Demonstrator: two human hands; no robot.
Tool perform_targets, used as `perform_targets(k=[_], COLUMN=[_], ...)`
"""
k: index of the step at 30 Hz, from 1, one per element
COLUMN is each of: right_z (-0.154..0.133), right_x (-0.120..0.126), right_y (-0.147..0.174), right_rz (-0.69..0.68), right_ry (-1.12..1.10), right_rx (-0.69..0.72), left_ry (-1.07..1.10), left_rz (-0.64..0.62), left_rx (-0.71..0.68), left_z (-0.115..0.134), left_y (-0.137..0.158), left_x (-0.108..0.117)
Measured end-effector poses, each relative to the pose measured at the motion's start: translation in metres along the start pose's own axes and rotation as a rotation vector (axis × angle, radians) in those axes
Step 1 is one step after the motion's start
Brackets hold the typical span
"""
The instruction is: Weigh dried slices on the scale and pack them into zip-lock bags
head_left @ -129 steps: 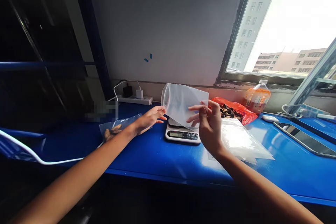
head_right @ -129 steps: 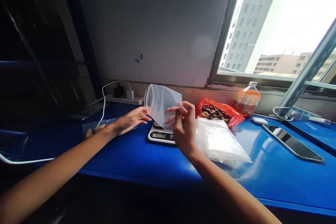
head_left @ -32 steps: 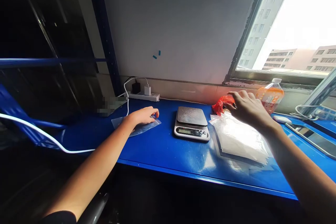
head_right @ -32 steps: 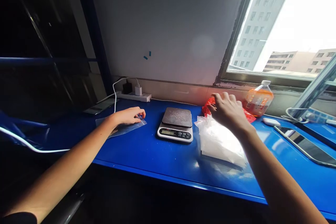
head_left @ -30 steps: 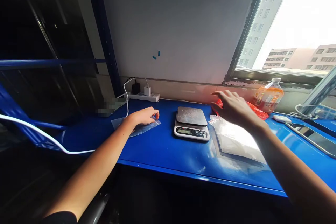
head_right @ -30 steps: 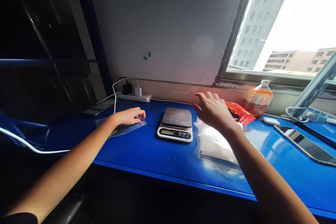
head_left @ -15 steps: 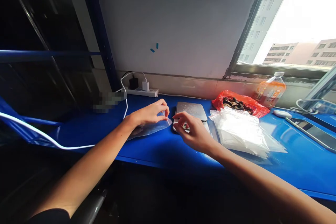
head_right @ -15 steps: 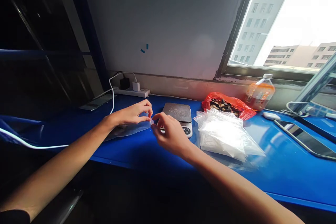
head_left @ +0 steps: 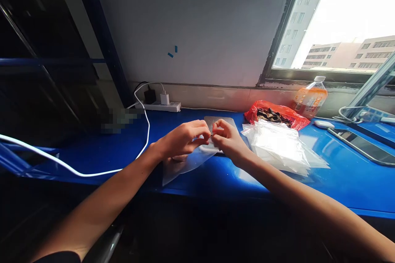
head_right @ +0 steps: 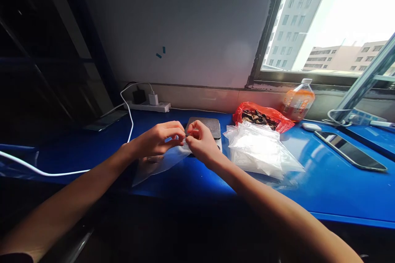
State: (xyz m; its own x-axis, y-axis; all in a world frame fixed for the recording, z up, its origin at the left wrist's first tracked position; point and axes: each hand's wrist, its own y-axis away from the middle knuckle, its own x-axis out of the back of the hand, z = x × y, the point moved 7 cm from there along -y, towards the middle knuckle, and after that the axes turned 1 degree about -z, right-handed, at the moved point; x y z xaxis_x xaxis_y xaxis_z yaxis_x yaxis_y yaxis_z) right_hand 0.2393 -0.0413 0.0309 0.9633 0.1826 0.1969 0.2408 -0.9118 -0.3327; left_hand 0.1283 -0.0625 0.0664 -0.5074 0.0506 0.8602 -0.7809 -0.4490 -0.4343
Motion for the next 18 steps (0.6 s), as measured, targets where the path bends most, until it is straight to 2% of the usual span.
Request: perform_targets(k=[4, 8, 11, 13, 15, 18], right_z=[-0.003, -0.022, -0.026, -0.028, -0.031, -0.033], right_x=[0.018, 0.003, -0.008, -0.008, -0.002, 0.012], right_y=[-0.002, 0.008, 0.015, 0.017, 0.015, 0.010], right_rz=[0.152, 0.016, -0.085, -0.088, -0.053, 0.029], right_ry=[0.107, 0.443, 0.602, 0.621, 0.570, 0.336], right_rx=[0.035, 0.221, 0.258, 0.264, 0.270, 0.208], left_ry=[-0.010, -0.072, -0.122, -0.163, -0.209, -0.234], left_rz=[-0.027, -0.009, -0.049, -0.110, -0.115, 0.066], left_rx=[-0.007, 0.114, 0.198, 0.241, 0.271, 0.274], left_z=[0.004, -0.008, -0.021, -0.030, -0.041, -0.050], left_y=[0.000, 0.003, 0.006, 0.007, 0.009, 0.012], left_x=[-0.005, -0.004, -0.003, -0.003, 0.001, 0.021])
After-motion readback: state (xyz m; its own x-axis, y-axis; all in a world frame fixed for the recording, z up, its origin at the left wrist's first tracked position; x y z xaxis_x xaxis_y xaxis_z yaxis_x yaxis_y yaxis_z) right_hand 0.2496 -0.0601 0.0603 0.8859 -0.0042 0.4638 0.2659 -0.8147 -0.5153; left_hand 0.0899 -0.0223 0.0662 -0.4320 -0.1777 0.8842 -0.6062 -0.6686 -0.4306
